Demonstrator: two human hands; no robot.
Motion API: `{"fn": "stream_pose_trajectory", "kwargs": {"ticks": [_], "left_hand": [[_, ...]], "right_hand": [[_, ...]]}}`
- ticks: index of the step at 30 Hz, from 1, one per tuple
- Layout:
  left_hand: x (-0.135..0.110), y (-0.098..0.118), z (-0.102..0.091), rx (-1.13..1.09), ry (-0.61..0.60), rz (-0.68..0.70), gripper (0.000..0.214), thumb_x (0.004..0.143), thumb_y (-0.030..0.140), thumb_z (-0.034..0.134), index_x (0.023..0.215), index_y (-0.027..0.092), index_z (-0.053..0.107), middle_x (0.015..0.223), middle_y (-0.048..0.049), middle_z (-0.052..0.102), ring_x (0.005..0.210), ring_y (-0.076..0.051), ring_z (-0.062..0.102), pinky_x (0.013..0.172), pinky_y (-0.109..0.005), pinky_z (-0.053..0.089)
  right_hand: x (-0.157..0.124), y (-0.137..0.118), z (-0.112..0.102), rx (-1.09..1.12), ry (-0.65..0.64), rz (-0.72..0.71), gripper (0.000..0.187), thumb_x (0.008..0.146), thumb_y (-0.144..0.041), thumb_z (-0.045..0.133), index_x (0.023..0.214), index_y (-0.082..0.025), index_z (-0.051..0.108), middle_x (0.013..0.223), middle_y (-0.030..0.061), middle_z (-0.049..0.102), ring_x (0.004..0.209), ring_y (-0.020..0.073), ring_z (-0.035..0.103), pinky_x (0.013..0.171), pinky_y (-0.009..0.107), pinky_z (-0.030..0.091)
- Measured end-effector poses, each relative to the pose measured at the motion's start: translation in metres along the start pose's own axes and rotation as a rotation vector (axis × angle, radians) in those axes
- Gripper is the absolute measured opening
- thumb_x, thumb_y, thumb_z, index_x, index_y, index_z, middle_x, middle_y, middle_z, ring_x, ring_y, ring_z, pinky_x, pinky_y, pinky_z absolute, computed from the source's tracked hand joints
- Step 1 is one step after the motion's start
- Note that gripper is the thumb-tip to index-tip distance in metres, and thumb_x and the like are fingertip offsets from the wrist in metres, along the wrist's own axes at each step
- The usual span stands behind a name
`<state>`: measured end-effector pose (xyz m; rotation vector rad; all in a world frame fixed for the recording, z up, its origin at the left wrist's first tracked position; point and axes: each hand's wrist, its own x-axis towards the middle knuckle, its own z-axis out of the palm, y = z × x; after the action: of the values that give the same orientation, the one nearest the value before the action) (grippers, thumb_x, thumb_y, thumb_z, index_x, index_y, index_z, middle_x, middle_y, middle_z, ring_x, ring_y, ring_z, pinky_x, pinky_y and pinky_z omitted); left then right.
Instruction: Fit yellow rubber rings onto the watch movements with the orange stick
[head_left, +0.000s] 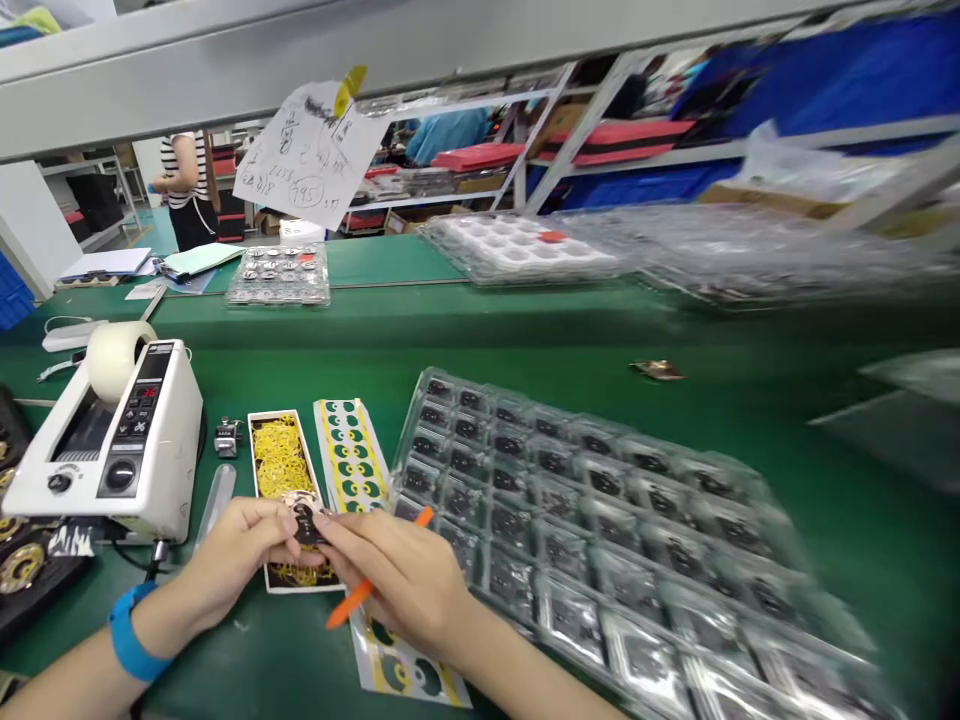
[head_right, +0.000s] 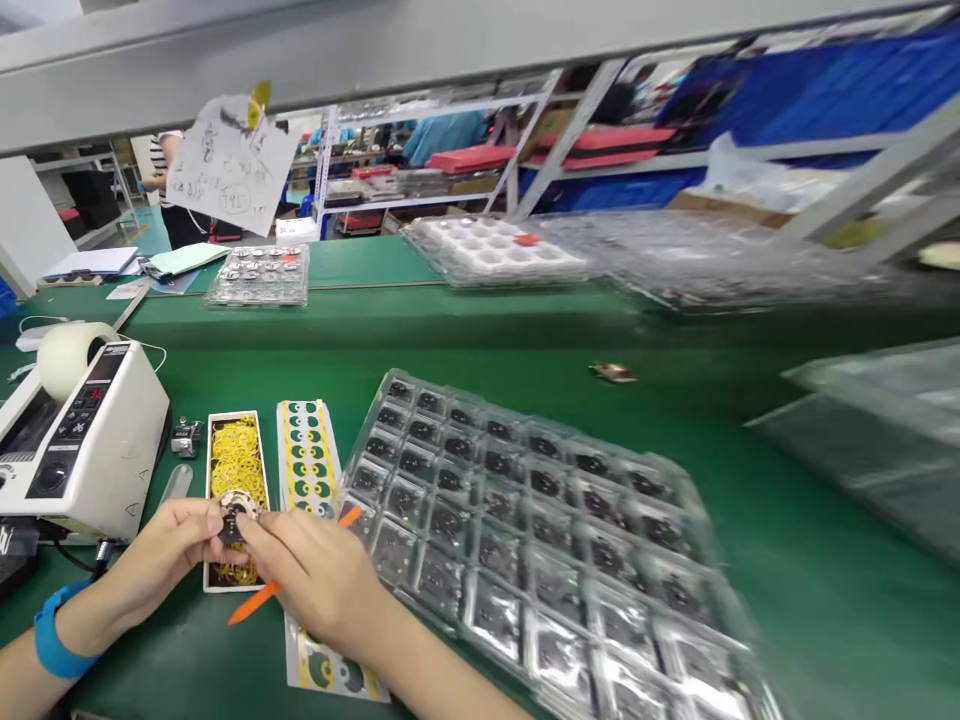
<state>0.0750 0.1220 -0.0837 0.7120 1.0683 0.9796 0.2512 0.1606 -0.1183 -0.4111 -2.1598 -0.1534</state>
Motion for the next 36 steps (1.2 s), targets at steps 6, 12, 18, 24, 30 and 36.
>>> {"fn": "stream_pose_trajectory", "kwargs": {"ticks": [6, 12, 18, 24, 30, 36], "left_hand": [[-0.004, 0.005, -0.005, 0.105, -0.15, 0.013, 0.044, 0.061, 0.051, 0.081, 0.048, 0.014, 0.062, 0.058, 0.0005, 0.059, 0.059, -0.01, 0.056, 0.063, -0.02, 0.047], [-0.003, 0.003, -0.005, 0.116, -0.232, -0.073, 0.041, 0.064, 0.049, 0.08, 0.053, 0.013, 0.064, 0.057, -0.0004, 0.062, 0.062, -0.013, 0.064, 0.062, -0.021, 0.047], [-0.003, 0.001, 0.001, -0.04, -0.164, 0.011, 0.027, 0.076, 0.035, 0.075, 0.1, 0.023, 0.073, 0.098, -0.0022, 0.071, 0.085, -0.016, 0.069, 0.092, -0.034, 0.051], [-0.002, -0.004, 0.002, 0.069, -0.125, 0.118, 0.055, 0.077, 0.033, 0.074, 0.129, 0.028, 0.057, 0.11, -0.0045, 0.068, 0.093, -0.017, 0.064, 0.097, -0.036, 0.048], [-0.001, -0.009, 0.001, 0.15, -0.119, 0.096, 0.053, 0.078, 0.03, 0.073, 0.127, 0.022, 0.058, 0.091, -0.0029, 0.066, 0.081, -0.014, 0.062, 0.09, -0.031, 0.049], [-0.002, -0.007, 0.004, 0.156, -0.134, 0.122, 0.051, 0.078, 0.028, 0.072, 0.126, 0.022, 0.057, 0.109, -0.0074, 0.068, 0.093, -0.016, 0.064, 0.093, -0.029, 0.048]], "right_hand": [[0.003, 0.004, -0.016, 0.064, 0.054, -0.041, 0.018, 0.097, -0.011, 0.043, 0.098, -0.014, 0.061, 0.068, 0.0043, 0.068, 0.054, 0.0117, 0.05, 0.048, 0.023, 0.038], [0.003, 0.001, -0.02, 0.132, 0.034, -0.061, 0.024, 0.098, -0.011, 0.037, 0.095, -0.015, 0.06, 0.07, 0.0051, 0.068, 0.053, 0.012, 0.049, 0.046, 0.024, 0.038], [0.011, 0.001, -0.016, 0.427, 0.073, 0.518, 0.016, 0.091, -0.011, 0.049, 0.088, -0.021, 0.061, 0.078, 0.004, 0.062, 0.071, 0.0151, 0.06, 0.059, 0.026, 0.049], [0.013, 0.014, -0.012, 0.749, -0.095, 0.95, 0.017, 0.081, -0.025, 0.061, 0.065, -0.02, 0.064, 0.082, 0.0049, 0.063, 0.069, 0.0161, 0.058, 0.054, 0.026, 0.044], [0.014, 0.008, -0.01, 0.769, -0.127, 0.99, 0.015, 0.078, -0.025, 0.061, 0.064, -0.02, 0.064, 0.081, 0.0041, 0.062, 0.065, 0.0145, 0.055, 0.054, 0.027, 0.043], [0.015, 0.004, -0.007, 0.772, -0.123, 0.944, 0.017, 0.079, -0.023, 0.058, 0.064, -0.02, 0.064, 0.078, 0.0034, 0.061, 0.074, 0.0167, 0.059, 0.065, 0.029, 0.048]]}}
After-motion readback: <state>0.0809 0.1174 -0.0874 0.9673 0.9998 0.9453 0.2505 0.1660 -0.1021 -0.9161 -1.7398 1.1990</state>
